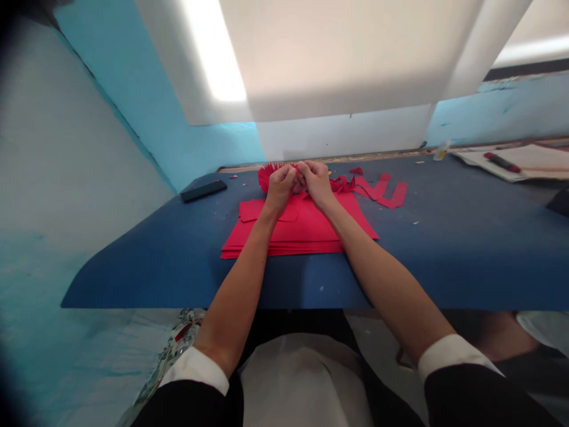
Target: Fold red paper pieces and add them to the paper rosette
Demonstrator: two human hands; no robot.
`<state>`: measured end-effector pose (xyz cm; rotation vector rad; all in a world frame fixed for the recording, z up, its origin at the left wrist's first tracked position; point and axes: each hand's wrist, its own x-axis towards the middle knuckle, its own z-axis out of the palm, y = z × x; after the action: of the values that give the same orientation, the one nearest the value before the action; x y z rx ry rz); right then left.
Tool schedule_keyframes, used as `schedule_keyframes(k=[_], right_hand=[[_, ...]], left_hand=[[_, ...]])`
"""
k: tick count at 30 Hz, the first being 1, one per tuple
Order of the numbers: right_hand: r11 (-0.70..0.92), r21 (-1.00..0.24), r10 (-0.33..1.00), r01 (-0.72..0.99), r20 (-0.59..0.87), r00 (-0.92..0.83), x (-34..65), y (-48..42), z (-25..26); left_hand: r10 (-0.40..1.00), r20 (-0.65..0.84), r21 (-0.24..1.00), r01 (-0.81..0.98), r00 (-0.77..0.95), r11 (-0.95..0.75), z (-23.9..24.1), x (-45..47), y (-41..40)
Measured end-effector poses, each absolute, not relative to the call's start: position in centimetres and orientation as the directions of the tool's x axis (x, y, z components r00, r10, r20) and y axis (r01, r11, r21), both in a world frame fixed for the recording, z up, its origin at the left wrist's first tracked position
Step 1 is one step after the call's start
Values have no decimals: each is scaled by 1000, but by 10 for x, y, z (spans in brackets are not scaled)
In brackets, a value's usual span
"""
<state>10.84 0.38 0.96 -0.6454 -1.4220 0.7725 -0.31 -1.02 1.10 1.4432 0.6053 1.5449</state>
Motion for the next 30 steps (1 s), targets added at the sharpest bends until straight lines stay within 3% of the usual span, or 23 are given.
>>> schedule_keyframes(k=[5, 12, 16, 21, 30], right_hand=[[590, -805, 807, -63, 591, -5, 109, 2, 10], [629, -772, 774, 92, 633, 21, 110, -8, 19], [624, -779, 778, 64, 626, 44, 107, -9, 18], [611, -791, 791, -24, 611, -3, 109, -3, 13], [635, -761, 757, 129, 647, 90, 112, -5, 16]], left_hand=[[834, 548, 819, -245, 68, -518, 11, -5, -14], [883, 468, 880, -109, 28, -462, 15, -5, -17], [884, 465, 879, -147, 50, -454, 16, -4, -17], [895, 443, 869, -223, -52, -442, 19, -6, -19], [917, 382, 890, -224, -114, -398, 20, -5, -21]])
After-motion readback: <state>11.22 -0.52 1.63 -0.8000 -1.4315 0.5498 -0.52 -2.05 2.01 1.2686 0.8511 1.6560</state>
